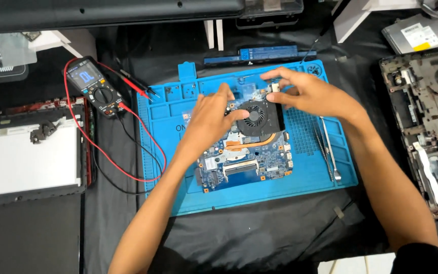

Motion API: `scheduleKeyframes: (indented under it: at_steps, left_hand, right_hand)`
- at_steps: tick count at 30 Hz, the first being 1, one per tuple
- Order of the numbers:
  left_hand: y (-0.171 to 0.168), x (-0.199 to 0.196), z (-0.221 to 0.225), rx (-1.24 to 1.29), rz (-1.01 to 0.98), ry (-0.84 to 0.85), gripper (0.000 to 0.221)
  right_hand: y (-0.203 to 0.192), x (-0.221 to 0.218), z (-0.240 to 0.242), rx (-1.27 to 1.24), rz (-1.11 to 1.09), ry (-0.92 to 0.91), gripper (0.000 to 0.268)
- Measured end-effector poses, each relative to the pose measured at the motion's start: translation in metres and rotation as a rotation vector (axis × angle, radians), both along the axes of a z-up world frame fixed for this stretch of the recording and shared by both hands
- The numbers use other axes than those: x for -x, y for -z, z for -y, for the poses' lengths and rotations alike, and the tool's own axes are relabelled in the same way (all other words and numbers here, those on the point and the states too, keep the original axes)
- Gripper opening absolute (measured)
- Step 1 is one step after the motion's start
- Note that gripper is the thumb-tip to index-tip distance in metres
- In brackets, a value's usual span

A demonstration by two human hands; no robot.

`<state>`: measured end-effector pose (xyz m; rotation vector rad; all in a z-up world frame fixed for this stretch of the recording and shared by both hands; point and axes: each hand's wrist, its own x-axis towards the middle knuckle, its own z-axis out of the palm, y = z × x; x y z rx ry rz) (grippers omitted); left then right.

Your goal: Using a multimeter to test electrical components on a laptop motherboard and inspecting laptop parts.

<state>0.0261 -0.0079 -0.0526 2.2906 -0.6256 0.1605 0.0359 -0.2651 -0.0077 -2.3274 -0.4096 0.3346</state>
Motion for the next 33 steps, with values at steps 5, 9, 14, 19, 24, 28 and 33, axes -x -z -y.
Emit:
scheduleKeyframes:
  at_steps: [5, 9, 14, 19, 24, 28, 33]
  left_hand:
    - [-0.067, 0.032, -0.008, 0.031, 0.061, -0.034, 0.05]
    - [-0.104, 0.055, -0.013, -0.011, 0.068, -0.141, 0.041]
    - [-0.106, 0.068, -0.012, -0.068, 0.33, -0.148, 0.027]
    - [-0.1, 0.068, -0.004, -0.083, 0.323, -0.147, 0.023]
    - [-0.092, 0.066, 0.004, -0.128, 0.361, -0.176, 0.023]
    - [-0.088, 0.066, 0.006, -0.147, 0.382, -0.186, 0.024]
    - [-0.088, 0.068, 0.007, -0.155, 0.394, -0.185, 0.023]
  right_hand:
    - [-0.034, 0.022, -0.009, -0.326, -0.039, -0.133, 0.039]
    - [-0.05, 0.049, -0.027, -0.403, 0.191, -0.058, 0.039]
    - [-0.037, 0.058, -0.034, -0.428, 0.454, -0.048, 0.04]
    - [-0.033, 0.064, -0.053, -0.501, 0.528, 0.03, 0.022]
    - [-0.022, 0.065, -0.061, -0.471, 0.625, 0.117, 0.018]
    - [-0.013, 0.066, -0.065, -0.506, 0.653, 0.14, 0.018]
    - [-0.007, 0.07, -0.072, -0.533, 0.655, 0.198, 0.018]
